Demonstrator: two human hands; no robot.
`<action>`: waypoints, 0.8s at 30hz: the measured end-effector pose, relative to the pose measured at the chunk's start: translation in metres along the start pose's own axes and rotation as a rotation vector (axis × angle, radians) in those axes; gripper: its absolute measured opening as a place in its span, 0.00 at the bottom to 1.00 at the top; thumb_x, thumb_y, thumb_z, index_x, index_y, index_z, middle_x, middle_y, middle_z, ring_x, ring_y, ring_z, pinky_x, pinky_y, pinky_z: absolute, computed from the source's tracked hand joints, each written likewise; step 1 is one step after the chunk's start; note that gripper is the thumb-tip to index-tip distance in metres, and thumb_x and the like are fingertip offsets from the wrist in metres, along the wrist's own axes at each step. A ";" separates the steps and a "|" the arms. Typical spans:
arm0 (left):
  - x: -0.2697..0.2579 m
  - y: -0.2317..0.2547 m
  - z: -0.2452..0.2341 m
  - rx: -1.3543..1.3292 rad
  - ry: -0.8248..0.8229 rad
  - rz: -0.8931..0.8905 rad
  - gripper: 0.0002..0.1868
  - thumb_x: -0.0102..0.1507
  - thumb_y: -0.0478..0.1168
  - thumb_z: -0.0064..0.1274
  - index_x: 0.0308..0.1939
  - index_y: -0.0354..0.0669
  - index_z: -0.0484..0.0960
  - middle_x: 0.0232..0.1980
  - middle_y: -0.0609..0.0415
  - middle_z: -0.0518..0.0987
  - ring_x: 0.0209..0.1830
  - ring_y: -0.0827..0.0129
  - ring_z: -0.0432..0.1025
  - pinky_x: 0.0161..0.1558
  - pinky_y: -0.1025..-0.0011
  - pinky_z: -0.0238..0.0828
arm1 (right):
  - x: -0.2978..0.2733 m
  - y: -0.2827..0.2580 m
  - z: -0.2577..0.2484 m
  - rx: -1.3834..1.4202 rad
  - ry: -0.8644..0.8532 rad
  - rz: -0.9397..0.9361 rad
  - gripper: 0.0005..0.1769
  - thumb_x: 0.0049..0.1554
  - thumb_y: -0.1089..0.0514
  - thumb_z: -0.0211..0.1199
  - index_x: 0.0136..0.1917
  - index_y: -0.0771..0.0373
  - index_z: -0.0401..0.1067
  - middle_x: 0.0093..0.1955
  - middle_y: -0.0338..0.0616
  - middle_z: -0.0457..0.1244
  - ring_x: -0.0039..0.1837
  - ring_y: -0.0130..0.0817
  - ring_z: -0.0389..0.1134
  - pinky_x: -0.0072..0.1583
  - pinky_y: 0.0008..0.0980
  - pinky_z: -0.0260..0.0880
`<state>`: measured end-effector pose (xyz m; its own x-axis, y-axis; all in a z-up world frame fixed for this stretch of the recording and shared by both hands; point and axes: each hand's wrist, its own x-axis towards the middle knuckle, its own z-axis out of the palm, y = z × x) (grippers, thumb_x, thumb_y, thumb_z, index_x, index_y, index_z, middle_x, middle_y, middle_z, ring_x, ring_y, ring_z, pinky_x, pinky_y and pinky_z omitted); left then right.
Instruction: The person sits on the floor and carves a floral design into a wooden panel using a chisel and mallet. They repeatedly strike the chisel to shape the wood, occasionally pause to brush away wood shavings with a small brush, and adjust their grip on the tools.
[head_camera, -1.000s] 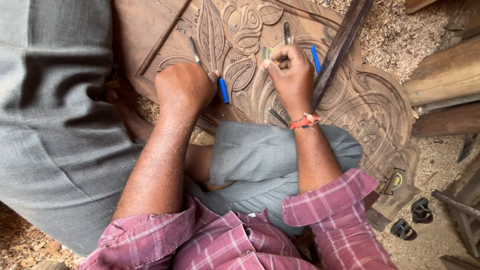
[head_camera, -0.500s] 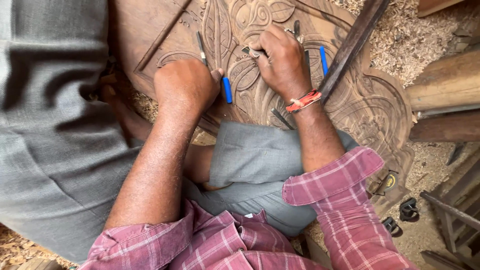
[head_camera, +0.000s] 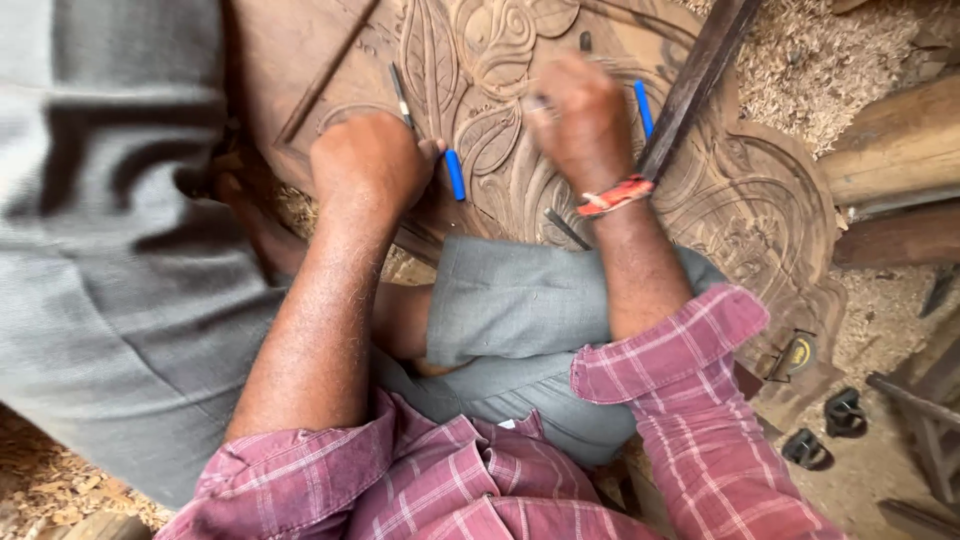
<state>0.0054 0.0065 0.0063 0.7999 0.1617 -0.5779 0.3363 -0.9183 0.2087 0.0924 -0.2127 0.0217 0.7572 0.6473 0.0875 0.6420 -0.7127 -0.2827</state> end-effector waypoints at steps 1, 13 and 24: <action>-0.001 -0.001 -0.002 0.001 -0.022 -0.003 0.37 0.62 0.75 0.50 0.30 0.42 0.86 0.28 0.49 0.81 0.29 0.61 0.79 0.29 0.63 0.77 | 0.001 0.009 -0.006 0.026 0.033 0.038 0.07 0.53 0.68 0.71 0.42 0.62 0.73 0.44 0.46 0.65 0.47 0.43 0.69 0.49 0.42 0.71; -0.002 -0.005 0.005 -0.070 0.055 0.030 0.34 0.57 0.72 0.62 0.36 0.41 0.87 0.37 0.45 0.84 0.38 0.53 0.81 0.38 0.59 0.78 | 0.000 0.016 0.005 0.139 0.060 -0.073 0.06 0.56 0.70 0.66 0.47 0.63 0.76 0.48 0.48 0.66 0.55 0.49 0.68 0.58 0.46 0.68; -0.010 0.000 -0.005 -0.207 0.052 0.006 0.29 0.54 0.63 0.68 0.38 0.38 0.87 0.43 0.39 0.84 0.45 0.48 0.79 0.48 0.56 0.76 | -0.078 0.001 -0.032 0.387 -0.291 0.183 0.09 0.55 0.60 0.67 0.50 0.61 0.81 0.49 0.48 0.70 0.51 0.45 0.72 0.54 0.42 0.72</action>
<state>0.0003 0.0064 0.0163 0.8248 0.1802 -0.5359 0.4227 -0.8261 0.3727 0.0379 -0.2731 0.0450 0.7524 0.6092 -0.2506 0.3689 -0.7049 -0.6059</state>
